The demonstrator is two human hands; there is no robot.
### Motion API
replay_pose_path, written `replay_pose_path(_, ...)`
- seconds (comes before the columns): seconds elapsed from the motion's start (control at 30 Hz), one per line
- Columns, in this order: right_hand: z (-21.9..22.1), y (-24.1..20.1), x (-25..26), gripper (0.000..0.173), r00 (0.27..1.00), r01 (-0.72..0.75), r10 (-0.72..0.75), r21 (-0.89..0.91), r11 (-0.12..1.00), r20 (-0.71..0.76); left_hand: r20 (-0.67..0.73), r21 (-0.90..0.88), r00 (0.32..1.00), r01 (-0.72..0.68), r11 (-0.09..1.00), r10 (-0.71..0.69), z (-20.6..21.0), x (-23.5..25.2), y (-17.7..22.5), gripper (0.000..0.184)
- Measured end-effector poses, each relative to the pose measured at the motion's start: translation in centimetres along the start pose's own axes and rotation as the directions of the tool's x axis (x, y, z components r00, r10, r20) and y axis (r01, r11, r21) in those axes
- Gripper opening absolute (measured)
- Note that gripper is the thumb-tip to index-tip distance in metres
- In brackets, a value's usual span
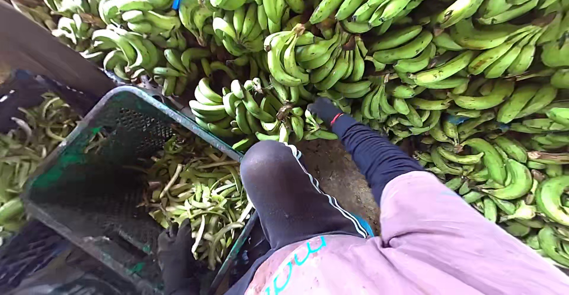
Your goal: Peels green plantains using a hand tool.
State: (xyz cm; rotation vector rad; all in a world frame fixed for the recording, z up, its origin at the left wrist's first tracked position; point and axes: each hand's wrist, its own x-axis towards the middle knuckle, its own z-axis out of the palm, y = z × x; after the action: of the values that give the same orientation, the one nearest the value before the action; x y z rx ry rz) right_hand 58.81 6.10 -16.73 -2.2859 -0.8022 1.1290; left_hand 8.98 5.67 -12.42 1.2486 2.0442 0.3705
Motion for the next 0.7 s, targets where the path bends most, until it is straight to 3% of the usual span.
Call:
replay_pose_path(0.1,3.6,1.6,1.7,0.083,0.983,-0.169,0.164,-0.061,0.984,-0.077,0.026,0.048,1.0,-0.004,0.999,0.002,0.5,0.2,0.1,0.058)
replay_pose_path(0.27,7.1,-0.2,3.5,0.087,0.933,-0.342,0.29,-0.273,0.899,-0.212,0.049,0.057,0.998,-0.042,0.997,0.039,0.9,0.6,-0.5,0.057)
replay_pose_path(0.4,6.6,0.6,3.7,0.095,0.946,-0.317,0.277,-0.305,0.898,-0.168,0.056,0.069,0.997,-0.052,0.996,0.048,1.3,0.7,-0.3,0.056)
replay_pose_path(0.47,5.9,1.4,2.7,0.091,0.959,-0.267,0.243,-0.177,0.947,-0.143,0.04,0.048,0.997,-0.066,0.997,0.064,1.3,0.6,-0.3,0.056)
replay_pose_path(0.53,5.3,3.5,1.6,0.088,0.965,-0.206,0.219,0.096,0.974,-0.146,0.028,-0.028,0.996,-0.082,0.996,0.083,0.9,-0.1,0.3,0.055)
replay_pose_path(0.6,5.0,6.3,1.3,0.08,0.969,-0.134,0.207,0.421,0.897,-0.132,0.026,-0.111,0.995,-0.088,0.99,0.091,0.4,-0.6,0.9,0.055)
replay_pose_path(0.7,3.9,8.3,-0.2,0.038,0.983,-0.079,0.175,0.718,0.692,-0.06,0.045,-0.247,0.994,-0.09,0.965,0.104,0.0,-0.8,1.5,0.055)
